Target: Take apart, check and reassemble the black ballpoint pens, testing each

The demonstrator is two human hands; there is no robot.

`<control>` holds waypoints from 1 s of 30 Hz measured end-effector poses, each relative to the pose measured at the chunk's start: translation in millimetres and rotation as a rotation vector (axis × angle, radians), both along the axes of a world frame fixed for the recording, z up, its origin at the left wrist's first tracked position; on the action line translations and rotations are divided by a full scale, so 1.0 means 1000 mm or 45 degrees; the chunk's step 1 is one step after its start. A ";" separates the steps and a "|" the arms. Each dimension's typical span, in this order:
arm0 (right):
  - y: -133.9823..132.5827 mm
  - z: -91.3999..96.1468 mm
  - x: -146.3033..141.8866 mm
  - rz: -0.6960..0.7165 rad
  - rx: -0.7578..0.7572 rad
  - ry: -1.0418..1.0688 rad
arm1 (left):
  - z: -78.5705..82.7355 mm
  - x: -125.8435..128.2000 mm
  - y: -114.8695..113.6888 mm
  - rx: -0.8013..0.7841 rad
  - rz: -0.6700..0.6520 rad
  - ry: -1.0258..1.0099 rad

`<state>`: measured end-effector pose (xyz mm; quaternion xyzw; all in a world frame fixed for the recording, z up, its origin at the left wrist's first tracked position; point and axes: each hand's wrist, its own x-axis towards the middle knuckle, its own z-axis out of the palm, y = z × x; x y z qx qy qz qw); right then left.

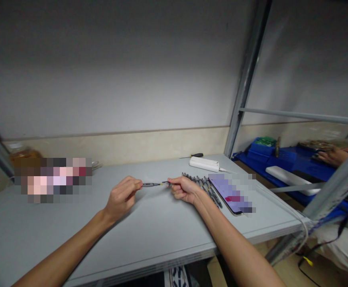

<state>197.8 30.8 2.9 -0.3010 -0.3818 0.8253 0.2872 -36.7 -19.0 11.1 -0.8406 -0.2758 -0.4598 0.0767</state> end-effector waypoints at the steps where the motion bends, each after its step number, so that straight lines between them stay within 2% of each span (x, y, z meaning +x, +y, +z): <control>1: 0.000 0.000 0.000 0.006 -0.035 -0.029 | 0.001 0.000 -0.001 0.008 -0.013 0.015; 4: -0.002 0.001 -0.003 -0.004 -0.098 -0.135 | 0.003 0.000 -0.001 0.009 -0.073 0.021; 7: -0.005 0.004 -0.007 -0.109 -0.023 -0.122 | 0.002 0.000 0.001 -0.039 -0.080 -0.009; 11: -0.009 0.009 -0.012 -0.369 0.202 -0.104 | -0.003 0.003 0.005 -0.194 -0.016 -0.154; 15: -0.010 0.011 -0.015 -0.553 0.516 -0.231 | -0.007 0.005 0.011 -0.523 0.157 -0.448; 18: -0.012 0.010 -0.018 -0.548 0.695 -0.341 | -0.009 0.002 0.016 -0.801 0.144 -0.634; 21: -0.015 0.009 -0.019 -0.440 0.809 -0.475 | -0.010 -0.001 0.019 -0.909 0.129 -0.718; 23: -0.017 0.010 -0.019 -0.378 0.788 -0.479 | -0.009 -0.002 0.018 -0.895 0.135 -0.724; 25: -0.016 0.010 -0.018 -0.329 0.662 -0.370 | -0.007 -0.002 0.015 -0.781 0.147 -0.652; 30: -0.008 0.006 -0.007 -0.038 0.107 -0.039 | -0.003 -0.001 0.007 -0.252 0.021 -0.241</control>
